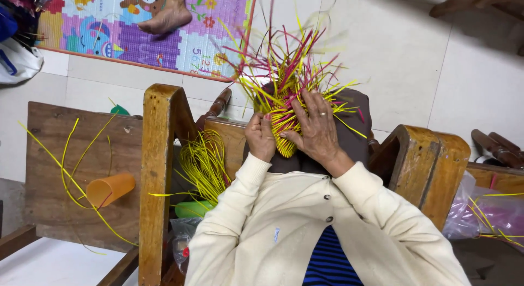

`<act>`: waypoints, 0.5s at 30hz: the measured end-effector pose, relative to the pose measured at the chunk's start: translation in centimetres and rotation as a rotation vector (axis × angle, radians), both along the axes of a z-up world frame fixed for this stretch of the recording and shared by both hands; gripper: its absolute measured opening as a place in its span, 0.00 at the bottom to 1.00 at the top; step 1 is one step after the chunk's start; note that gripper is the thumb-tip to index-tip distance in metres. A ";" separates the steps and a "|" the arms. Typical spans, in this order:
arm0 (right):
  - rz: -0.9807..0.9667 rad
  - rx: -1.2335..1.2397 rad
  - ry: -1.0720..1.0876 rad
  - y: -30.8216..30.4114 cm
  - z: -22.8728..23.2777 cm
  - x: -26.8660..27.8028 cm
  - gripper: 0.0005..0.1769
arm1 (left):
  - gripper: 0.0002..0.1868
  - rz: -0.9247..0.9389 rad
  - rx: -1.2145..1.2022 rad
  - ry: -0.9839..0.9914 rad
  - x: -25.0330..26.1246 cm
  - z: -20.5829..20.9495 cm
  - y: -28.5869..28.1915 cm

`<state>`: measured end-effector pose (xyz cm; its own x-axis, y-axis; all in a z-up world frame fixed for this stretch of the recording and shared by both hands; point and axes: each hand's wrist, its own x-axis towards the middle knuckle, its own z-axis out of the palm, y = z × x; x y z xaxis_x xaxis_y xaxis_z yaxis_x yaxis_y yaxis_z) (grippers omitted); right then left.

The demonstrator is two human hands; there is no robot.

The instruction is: Weaving colorful fibers into a circular pattern to create a mat or basket.

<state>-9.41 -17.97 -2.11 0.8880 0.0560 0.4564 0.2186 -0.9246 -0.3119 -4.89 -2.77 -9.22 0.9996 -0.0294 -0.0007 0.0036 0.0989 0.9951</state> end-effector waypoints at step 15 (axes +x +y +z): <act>0.091 0.108 0.431 -0.8 -0.2 -2.4 0.47 | 0.08 0.054 0.330 -0.074 -2.8 2.8 0.2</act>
